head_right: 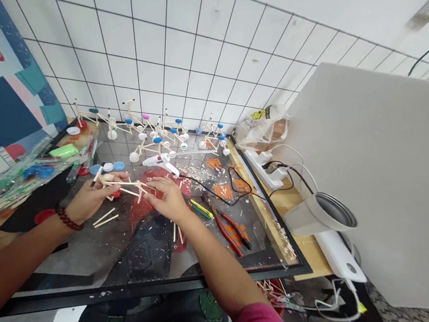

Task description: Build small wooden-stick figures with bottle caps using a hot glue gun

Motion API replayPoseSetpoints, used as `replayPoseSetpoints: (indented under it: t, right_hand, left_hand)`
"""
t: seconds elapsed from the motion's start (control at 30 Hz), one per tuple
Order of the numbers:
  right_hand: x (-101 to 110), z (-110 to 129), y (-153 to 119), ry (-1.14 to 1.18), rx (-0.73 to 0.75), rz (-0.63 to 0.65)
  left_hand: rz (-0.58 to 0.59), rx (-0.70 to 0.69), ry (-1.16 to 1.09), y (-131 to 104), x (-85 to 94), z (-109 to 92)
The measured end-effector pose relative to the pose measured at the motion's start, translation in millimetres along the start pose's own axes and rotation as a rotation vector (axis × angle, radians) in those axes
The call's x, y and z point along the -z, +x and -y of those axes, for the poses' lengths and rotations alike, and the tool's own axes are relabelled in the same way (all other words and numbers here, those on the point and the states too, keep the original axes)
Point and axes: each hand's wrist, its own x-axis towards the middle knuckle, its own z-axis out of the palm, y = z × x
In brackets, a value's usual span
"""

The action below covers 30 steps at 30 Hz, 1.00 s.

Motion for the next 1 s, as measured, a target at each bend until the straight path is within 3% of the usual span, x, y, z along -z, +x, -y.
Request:
replayPoseSetpoints:
  t: [1.0]
  right_hand:
    - [-2.1, -3.3, -1.8, 0.023, -0.033, -0.001]
  left_hand:
    - [-0.039, 0.077, -0.044, 0.1, -2.7, -3.3]
